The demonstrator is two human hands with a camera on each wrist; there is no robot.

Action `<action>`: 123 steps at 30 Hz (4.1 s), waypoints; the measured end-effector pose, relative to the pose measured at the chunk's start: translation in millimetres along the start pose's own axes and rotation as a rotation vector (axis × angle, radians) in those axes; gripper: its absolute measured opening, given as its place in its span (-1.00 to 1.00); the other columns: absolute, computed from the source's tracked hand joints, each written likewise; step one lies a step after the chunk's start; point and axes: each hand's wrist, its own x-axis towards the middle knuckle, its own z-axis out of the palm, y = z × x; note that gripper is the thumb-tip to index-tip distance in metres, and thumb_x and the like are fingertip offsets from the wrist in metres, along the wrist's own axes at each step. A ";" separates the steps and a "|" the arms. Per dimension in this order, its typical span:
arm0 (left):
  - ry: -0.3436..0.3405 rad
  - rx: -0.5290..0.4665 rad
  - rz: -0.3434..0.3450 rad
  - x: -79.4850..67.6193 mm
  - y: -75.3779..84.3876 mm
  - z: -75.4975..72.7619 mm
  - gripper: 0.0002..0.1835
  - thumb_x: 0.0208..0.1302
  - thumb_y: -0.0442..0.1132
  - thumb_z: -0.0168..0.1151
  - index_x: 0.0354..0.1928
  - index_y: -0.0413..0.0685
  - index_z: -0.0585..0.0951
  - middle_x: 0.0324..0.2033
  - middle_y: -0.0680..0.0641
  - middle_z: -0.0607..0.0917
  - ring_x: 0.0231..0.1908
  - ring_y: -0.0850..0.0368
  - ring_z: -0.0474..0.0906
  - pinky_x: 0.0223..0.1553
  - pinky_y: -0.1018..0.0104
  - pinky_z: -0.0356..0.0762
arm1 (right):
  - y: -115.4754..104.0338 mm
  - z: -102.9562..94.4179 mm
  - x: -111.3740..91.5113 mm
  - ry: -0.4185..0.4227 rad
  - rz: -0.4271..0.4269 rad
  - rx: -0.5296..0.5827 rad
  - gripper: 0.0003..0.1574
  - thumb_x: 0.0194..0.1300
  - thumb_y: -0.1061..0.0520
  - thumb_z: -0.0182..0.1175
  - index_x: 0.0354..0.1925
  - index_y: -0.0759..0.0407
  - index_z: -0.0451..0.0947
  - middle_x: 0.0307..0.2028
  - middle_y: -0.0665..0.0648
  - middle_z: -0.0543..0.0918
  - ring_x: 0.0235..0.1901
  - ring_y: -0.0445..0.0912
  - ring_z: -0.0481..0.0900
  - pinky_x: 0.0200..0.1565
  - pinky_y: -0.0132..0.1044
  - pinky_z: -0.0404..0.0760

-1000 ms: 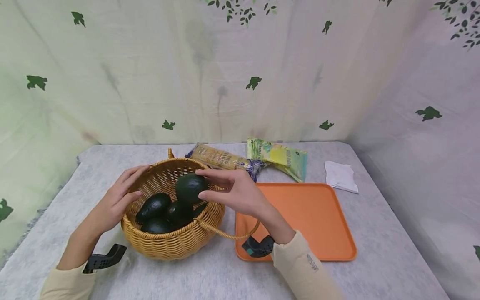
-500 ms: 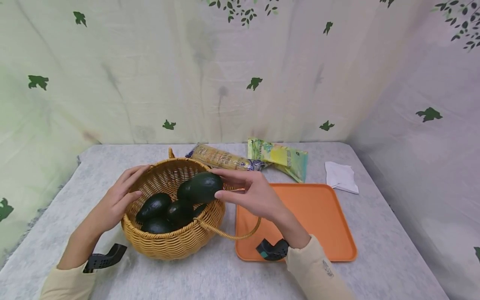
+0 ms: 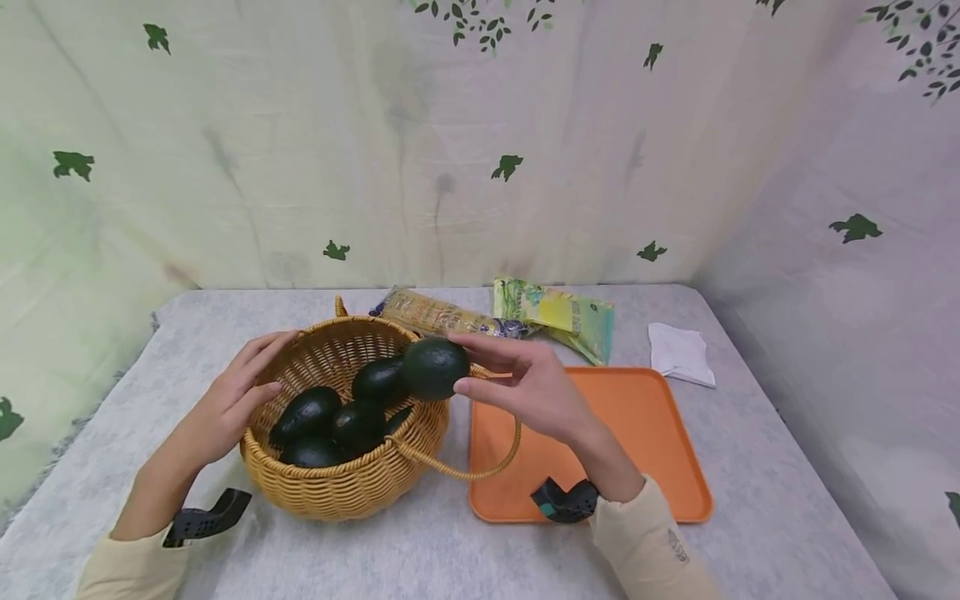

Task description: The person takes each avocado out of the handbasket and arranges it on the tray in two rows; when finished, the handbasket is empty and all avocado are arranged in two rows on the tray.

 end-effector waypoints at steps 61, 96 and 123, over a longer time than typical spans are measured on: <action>0.000 0.001 0.014 0.2 -1.2 -1.2 -0.33 0.50 -0.42 0.02 0.60 -0.07 0.21 0.46 -0.21 0.28 0.34 -0.14 0.29 0.22 0.75 0.02 | 102.3 -76.6 -2.8 -0.017 0.199 -0.136 -0.34 0.34 0.09 0.40 0.38 -0.12 0.55 0.34 0.06 0.58 0.34 -0.02 0.54 0.15 -0.25 0.62; 0.006 0.010 0.018 -0.1 -0.6 -0.2 -0.33 0.51 -0.41 0.03 0.60 -0.05 0.20 0.47 -0.21 0.28 0.35 -0.14 0.27 0.24 0.75 0.01 | 125.1 -62.0 -3.8 -0.190 0.332 -0.114 -0.25 0.21 0.07 0.51 0.35 -0.13 0.57 0.36 -0.02 0.57 0.37 -0.01 0.49 0.19 -0.23 0.58; 0.006 0.006 0.024 -0.3 -0.8 -0.6 -0.33 0.49 -0.43 0.03 0.59 -0.08 0.22 0.44 -0.22 0.30 0.32 -0.15 0.30 0.22 0.77 0.01 | 123.4 -58.7 -2.7 -0.171 0.297 -0.248 -0.21 0.20 -0.04 0.52 0.37 0.00 0.56 0.33 -0.04 0.59 0.32 -0.04 0.55 0.20 -0.15 0.59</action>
